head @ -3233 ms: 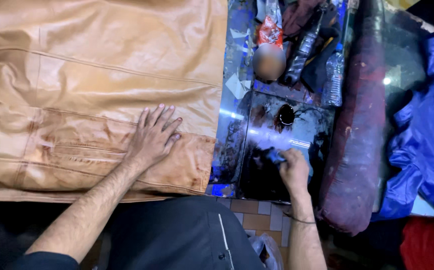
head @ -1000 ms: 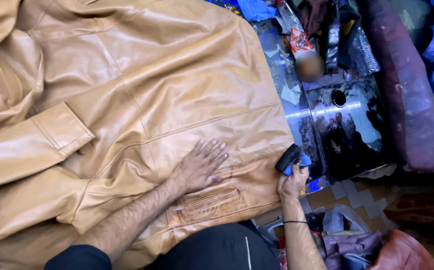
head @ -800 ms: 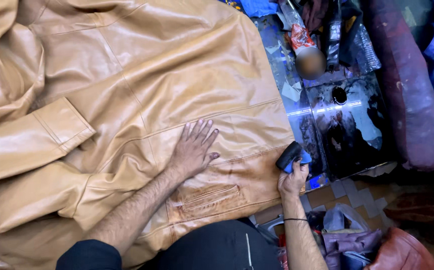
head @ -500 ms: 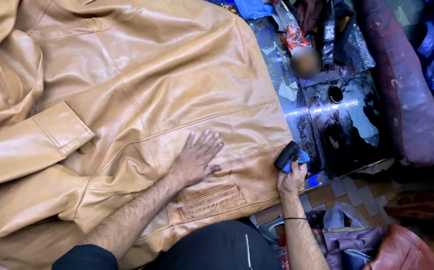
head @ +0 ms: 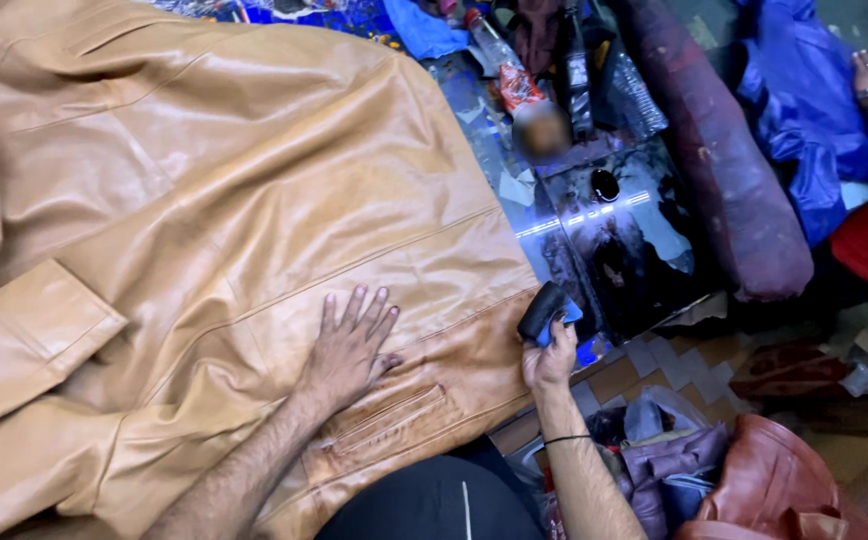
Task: The person pours dark dye from a bottle onto a sponge and rubs it by hand onto discolored patches of a tan leather jacket spread on a work table, working over the stained areas section by section and re-wetting the sponge as needed.
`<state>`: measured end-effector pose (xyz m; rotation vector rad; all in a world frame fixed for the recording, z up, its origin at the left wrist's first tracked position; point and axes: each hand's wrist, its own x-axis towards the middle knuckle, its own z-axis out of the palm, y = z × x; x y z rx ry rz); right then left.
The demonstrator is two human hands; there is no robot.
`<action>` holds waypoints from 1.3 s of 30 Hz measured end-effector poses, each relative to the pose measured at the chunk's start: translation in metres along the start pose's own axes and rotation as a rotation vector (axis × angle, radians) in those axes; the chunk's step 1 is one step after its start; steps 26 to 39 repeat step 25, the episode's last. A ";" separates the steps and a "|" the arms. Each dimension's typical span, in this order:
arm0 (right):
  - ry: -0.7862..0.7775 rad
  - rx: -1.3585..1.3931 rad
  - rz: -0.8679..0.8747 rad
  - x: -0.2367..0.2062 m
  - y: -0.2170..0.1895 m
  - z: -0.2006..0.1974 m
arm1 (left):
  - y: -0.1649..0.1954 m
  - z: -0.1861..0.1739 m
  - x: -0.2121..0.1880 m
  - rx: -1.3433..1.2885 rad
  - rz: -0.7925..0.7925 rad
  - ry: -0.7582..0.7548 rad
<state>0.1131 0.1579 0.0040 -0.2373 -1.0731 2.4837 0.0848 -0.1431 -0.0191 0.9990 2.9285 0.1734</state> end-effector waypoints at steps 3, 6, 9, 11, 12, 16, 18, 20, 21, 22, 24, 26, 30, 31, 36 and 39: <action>0.022 -0.062 -0.019 0.015 -0.014 0.004 | 0.006 -0.004 0.002 -0.020 -0.039 -0.036; 0.089 -0.255 -0.062 0.054 -0.042 0.012 | 0.011 -0.004 0.002 -0.041 -0.071 -0.013; 0.011 -0.528 -0.253 0.107 -0.069 0.023 | 0.012 0.000 0.003 -0.069 -0.073 0.015; -0.011 -0.743 -0.291 0.142 -0.087 0.034 | 0.009 0.003 0.005 -0.086 -0.072 0.078; -0.017 -0.918 -0.322 0.158 -0.093 0.041 | 0.008 0.004 0.006 -0.097 -0.079 0.111; -0.084 -1.459 -0.418 0.206 -0.111 0.059 | 0.007 0.011 0.005 -0.128 -0.110 0.189; -0.108 -1.486 -0.384 0.226 -0.112 0.064 | 0.007 0.012 0.006 -0.140 -0.128 0.199; -0.093 -1.349 -0.261 0.240 -0.112 0.063 | 0.007 0.012 0.007 -0.157 -0.148 0.189; -0.088 -1.176 -0.139 0.246 -0.112 0.062 | 0.007 0.011 0.007 -0.158 -0.148 0.197; -0.084 -1.003 -0.021 0.253 -0.112 0.062 | 0.007 0.010 0.009 -0.159 -0.147 0.207; -0.178 -0.682 0.139 0.264 -0.112 0.062 | 0.010 0.010 0.009 -0.169 -0.160 0.199; -0.272 -0.526 0.182 0.269 -0.109 0.062 | 0.008 0.009 0.009 -0.173 -0.170 0.180; -0.272 -0.526 0.182 0.269 -0.109 0.062 | 0.008 0.009 0.009 -0.173 -0.170 0.180; -0.272 -0.526 0.182 0.269 -0.109 0.062 | 0.008 0.009 0.009 -0.173 -0.170 0.180; -0.272 -0.526 0.182 0.269 -0.109 0.062 | 0.008 0.009 0.009 -0.173 -0.170 0.180; -0.272 -0.526 0.182 0.269 -0.109 0.062 | 0.008 0.009 0.009 -0.173 -0.170 0.180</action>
